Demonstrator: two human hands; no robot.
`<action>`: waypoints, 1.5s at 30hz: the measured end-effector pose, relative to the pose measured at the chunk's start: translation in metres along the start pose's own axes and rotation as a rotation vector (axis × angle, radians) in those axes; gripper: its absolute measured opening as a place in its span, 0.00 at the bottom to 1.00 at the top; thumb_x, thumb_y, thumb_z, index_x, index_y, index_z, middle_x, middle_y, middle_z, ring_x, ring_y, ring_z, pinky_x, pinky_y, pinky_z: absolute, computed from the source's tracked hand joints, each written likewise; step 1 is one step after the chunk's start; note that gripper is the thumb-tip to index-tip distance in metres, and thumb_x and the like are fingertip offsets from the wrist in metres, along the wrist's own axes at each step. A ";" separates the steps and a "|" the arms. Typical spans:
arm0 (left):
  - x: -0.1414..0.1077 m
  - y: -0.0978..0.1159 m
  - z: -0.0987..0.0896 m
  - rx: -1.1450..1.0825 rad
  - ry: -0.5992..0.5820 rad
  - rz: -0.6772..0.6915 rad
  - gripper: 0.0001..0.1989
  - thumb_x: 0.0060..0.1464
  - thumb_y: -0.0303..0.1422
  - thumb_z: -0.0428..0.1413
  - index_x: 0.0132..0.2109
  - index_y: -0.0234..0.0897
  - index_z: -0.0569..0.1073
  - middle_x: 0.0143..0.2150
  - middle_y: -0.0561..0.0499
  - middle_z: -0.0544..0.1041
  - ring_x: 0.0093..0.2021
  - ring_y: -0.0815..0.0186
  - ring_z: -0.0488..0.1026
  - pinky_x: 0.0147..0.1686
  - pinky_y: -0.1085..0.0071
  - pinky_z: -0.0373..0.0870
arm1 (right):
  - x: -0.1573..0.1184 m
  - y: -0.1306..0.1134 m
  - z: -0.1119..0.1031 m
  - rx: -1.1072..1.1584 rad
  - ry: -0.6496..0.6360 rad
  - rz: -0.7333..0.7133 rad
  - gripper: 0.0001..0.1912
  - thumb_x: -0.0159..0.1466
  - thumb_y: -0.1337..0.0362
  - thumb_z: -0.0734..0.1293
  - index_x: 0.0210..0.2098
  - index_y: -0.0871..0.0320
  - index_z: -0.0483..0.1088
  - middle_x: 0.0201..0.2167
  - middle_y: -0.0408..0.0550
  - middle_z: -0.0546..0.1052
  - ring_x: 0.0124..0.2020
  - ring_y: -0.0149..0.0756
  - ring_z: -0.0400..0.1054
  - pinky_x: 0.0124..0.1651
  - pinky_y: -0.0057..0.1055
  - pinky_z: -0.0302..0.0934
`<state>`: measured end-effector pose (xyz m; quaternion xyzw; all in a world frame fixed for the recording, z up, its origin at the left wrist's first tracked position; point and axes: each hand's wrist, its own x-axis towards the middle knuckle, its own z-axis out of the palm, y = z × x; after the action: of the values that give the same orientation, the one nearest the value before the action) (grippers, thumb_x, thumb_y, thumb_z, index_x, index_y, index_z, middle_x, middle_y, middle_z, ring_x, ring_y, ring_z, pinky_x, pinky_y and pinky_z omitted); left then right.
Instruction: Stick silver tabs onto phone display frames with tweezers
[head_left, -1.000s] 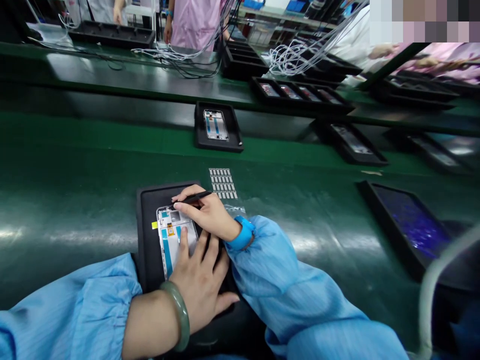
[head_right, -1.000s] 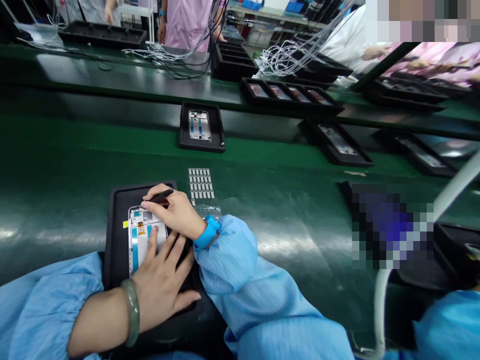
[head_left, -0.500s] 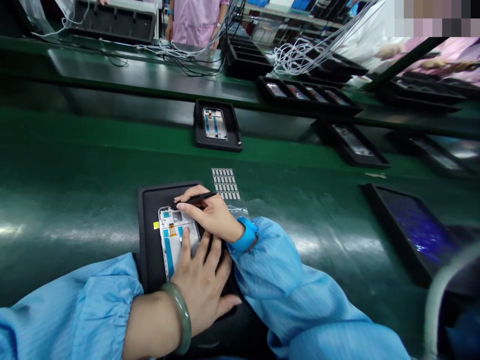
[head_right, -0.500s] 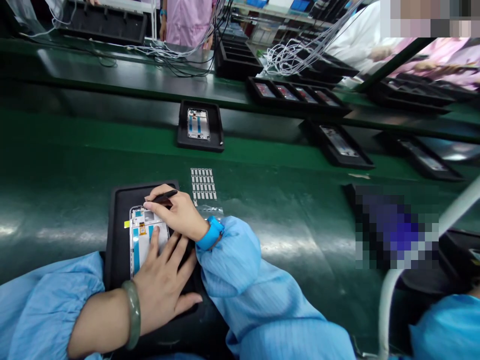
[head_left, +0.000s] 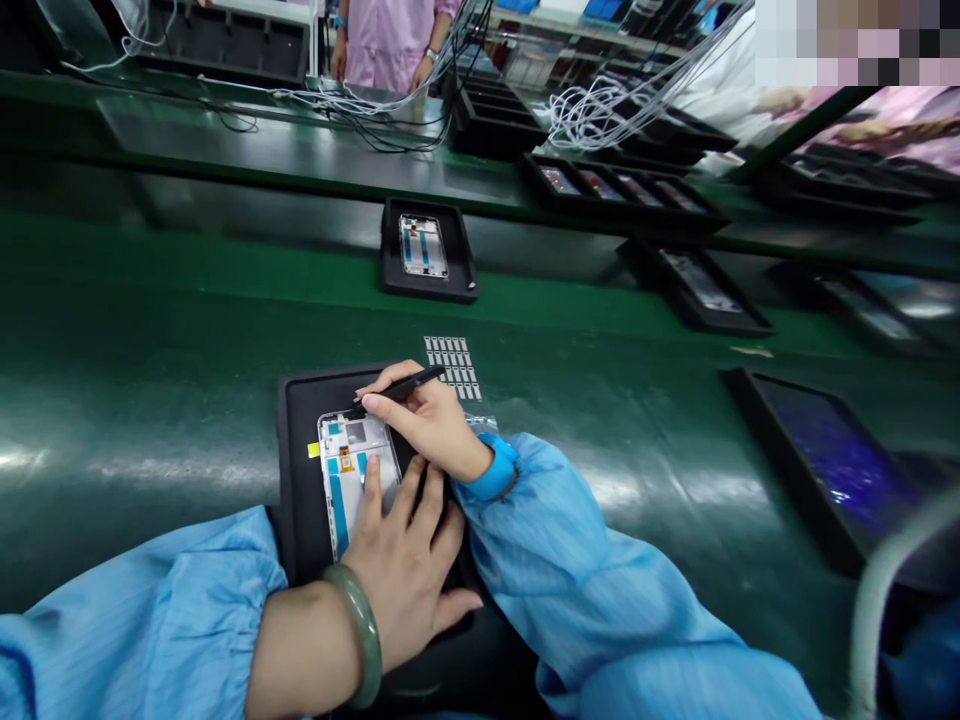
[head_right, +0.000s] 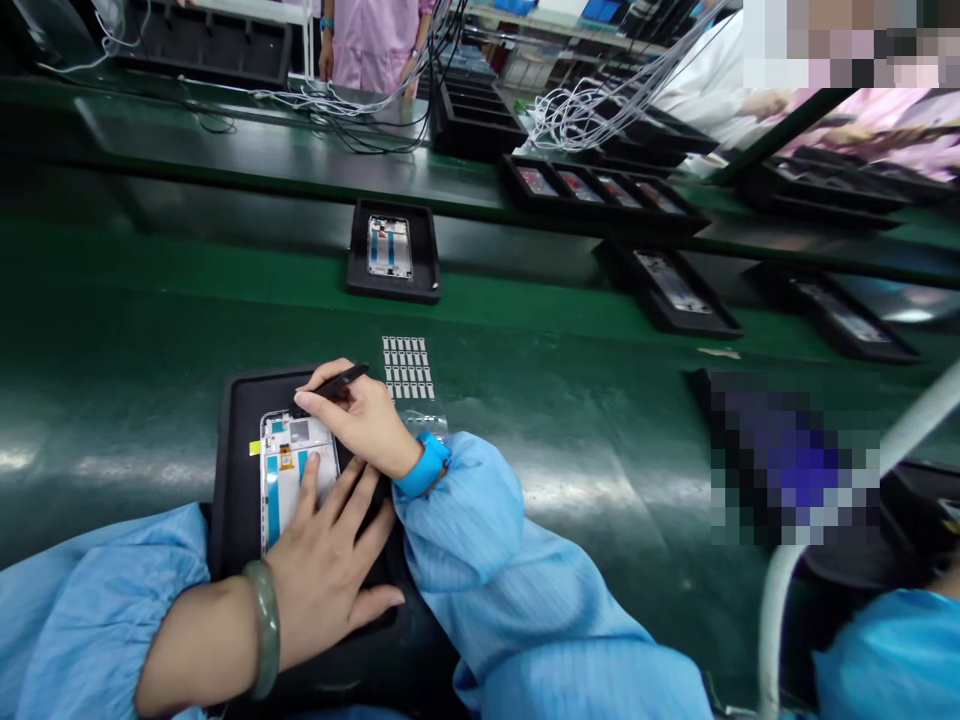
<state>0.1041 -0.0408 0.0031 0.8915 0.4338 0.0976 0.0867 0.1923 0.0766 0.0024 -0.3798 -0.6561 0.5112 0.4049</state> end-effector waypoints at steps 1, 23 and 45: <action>0.000 0.000 0.000 -0.005 -0.004 0.005 0.31 0.57 0.52 0.41 0.58 0.33 0.61 0.63 0.32 0.57 0.64 0.45 0.50 0.56 0.36 0.49 | 0.000 0.001 -0.001 0.022 0.010 -0.001 0.09 0.57 0.60 0.68 0.34 0.56 0.66 0.33 0.44 0.74 0.37 0.34 0.71 0.41 0.33 0.66; -0.024 -0.070 -0.024 -0.009 0.156 -0.383 0.16 0.56 0.40 0.51 0.47 0.33 0.66 0.54 0.38 0.68 0.63 0.48 0.53 0.59 0.38 0.42 | -0.005 -0.005 -0.022 -0.266 0.196 -0.226 0.09 0.67 0.63 0.56 0.35 0.56 0.66 0.32 0.45 0.72 0.36 0.32 0.69 0.42 0.34 0.63; -0.019 -0.041 -0.066 -0.729 0.893 -0.210 0.40 0.51 0.20 0.54 0.63 0.56 0.45 0.50 0.50 0.68 0.42 0.66 0.74 0.36 0.69 0.79 | -0.001 0.014 -0.027 -0.052 0.259 -0.105 0.11 0.66 0.56 0.57 0.36 0.56 0.62 0.26 0.41 0.71 0.27 0.29 0.69 0.35 0.30 0.65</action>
<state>0.0449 -0.0258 0.0555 0.6289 0.4529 0.5975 0.2059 0.2186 0.0884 -0.0076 -0.4183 -0.6303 0.4187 0.5024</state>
